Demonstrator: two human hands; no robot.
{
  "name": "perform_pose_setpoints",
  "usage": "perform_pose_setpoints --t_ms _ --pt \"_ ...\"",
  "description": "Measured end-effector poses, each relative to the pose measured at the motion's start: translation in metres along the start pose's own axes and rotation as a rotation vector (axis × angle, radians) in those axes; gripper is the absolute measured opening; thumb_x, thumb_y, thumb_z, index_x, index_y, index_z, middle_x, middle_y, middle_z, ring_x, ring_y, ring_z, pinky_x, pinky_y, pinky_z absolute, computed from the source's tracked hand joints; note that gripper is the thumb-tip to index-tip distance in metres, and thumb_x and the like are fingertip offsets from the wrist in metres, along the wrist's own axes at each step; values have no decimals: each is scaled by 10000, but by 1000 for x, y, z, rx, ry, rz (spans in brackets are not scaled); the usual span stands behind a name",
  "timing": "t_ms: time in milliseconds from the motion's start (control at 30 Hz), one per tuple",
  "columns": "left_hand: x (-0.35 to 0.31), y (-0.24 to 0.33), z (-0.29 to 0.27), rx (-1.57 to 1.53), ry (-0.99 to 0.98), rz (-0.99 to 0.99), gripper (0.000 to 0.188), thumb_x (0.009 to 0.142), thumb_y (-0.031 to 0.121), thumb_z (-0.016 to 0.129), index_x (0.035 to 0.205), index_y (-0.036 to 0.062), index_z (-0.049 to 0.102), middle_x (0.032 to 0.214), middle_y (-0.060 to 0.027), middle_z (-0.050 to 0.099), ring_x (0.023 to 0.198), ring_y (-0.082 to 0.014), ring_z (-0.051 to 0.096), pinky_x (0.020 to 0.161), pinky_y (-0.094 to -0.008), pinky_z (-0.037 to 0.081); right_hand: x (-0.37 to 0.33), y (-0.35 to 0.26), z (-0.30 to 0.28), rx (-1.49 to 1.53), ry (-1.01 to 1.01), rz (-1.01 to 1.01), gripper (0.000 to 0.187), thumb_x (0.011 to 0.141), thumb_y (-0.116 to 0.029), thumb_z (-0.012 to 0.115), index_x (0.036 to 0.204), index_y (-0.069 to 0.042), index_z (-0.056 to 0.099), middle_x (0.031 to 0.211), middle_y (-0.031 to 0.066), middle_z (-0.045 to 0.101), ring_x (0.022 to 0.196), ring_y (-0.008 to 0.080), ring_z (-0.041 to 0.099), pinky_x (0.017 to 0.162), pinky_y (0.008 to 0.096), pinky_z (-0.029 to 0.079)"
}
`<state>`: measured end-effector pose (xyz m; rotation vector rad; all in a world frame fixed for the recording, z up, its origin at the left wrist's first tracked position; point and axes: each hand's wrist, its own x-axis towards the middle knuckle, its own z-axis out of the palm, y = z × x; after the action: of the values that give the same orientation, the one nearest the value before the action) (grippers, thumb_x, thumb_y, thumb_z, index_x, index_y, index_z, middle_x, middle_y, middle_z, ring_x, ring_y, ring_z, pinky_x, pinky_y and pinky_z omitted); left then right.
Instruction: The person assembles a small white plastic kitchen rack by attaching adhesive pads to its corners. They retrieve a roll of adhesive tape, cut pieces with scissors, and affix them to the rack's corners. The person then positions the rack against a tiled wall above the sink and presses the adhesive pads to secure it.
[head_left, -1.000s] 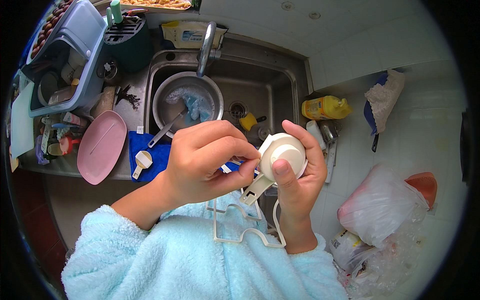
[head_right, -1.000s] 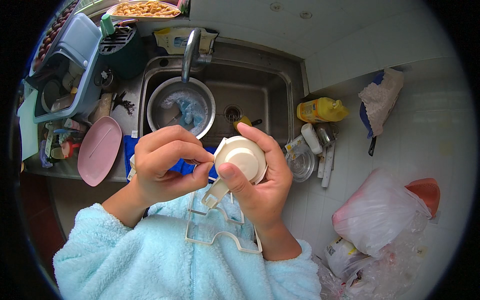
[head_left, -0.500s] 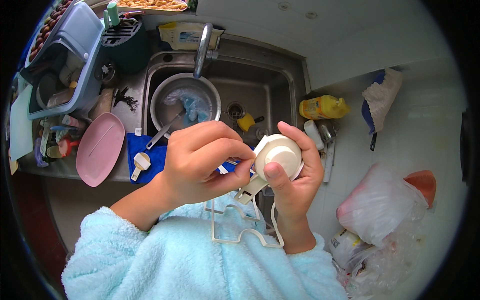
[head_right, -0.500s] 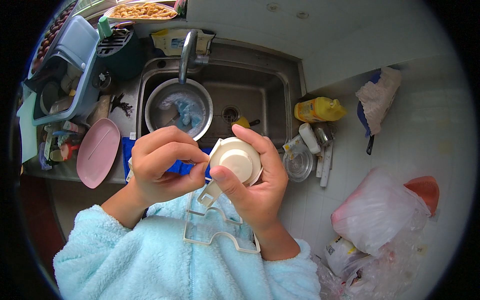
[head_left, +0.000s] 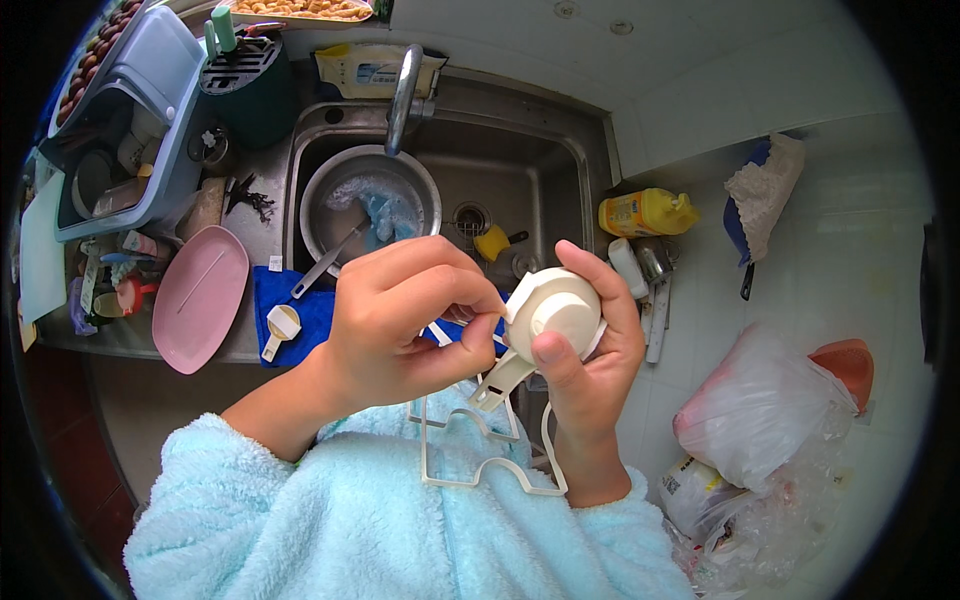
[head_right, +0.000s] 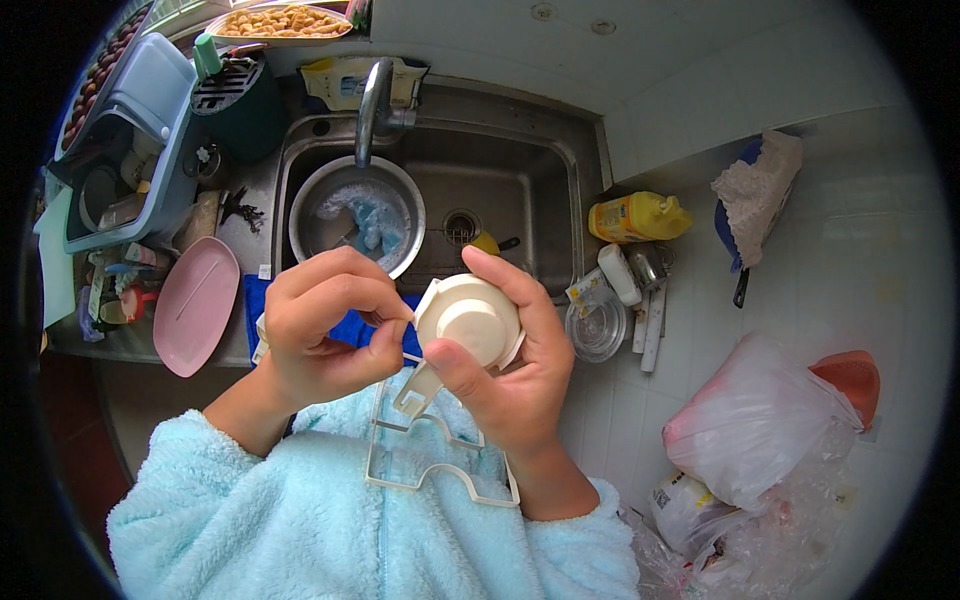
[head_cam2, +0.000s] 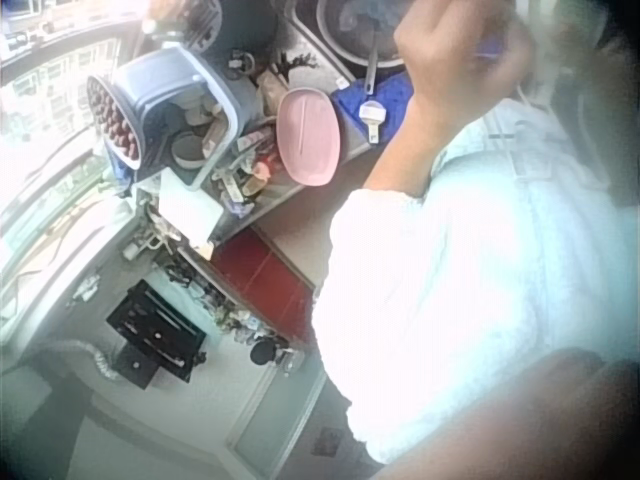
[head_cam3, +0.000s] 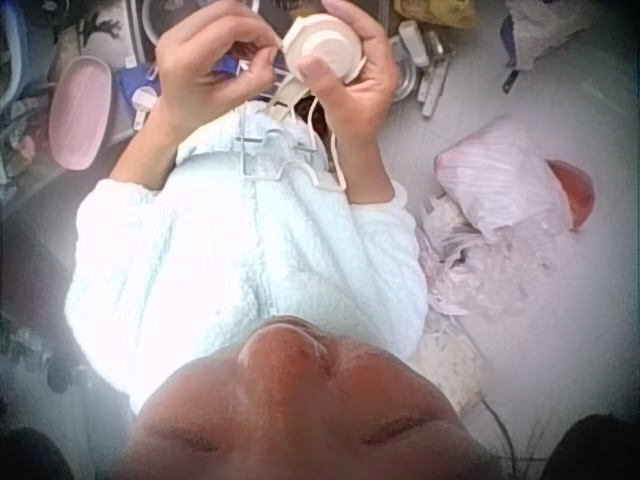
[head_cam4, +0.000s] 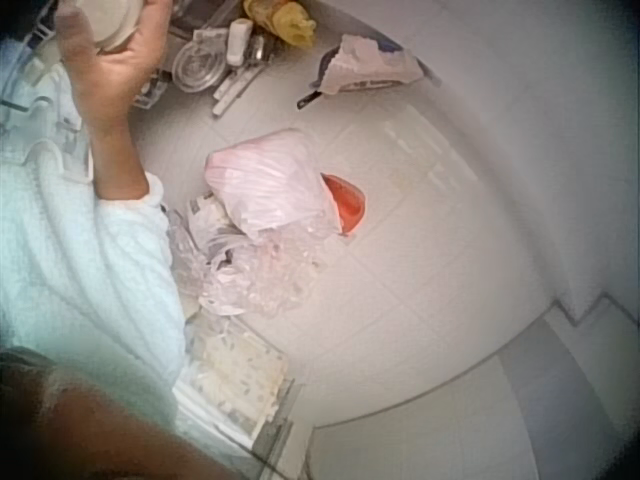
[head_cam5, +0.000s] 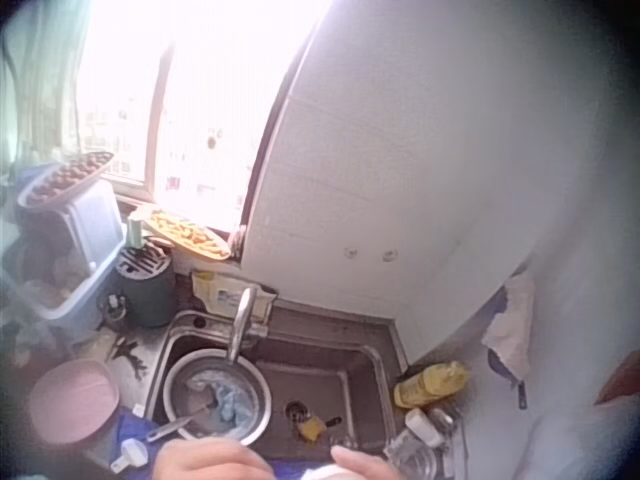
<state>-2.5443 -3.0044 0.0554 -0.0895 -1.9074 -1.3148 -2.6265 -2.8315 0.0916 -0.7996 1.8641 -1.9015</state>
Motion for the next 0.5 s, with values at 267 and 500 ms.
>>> perform_pose_setpoints --t_ms 267,500 --pt "-3 -5 -2 73 -24 100 190 698 94 856 870 81 776 798 -84 686 648 -161 681 552 -242 539 -1 -2 0 66 19 36 657 860 -251 857 1386 16 565 1142 83 674 1005 126 665 891 264 542" --pt "-3 -5 -2 76 -23 112 190 697 102 867 861 83 773 789 -82 684 632 -160 676 531 -240 527 -1 -3 1 0 13 -9 620 864 -193 852 1373 25 573 1154 73 653 1006 122 660 882 256 538"
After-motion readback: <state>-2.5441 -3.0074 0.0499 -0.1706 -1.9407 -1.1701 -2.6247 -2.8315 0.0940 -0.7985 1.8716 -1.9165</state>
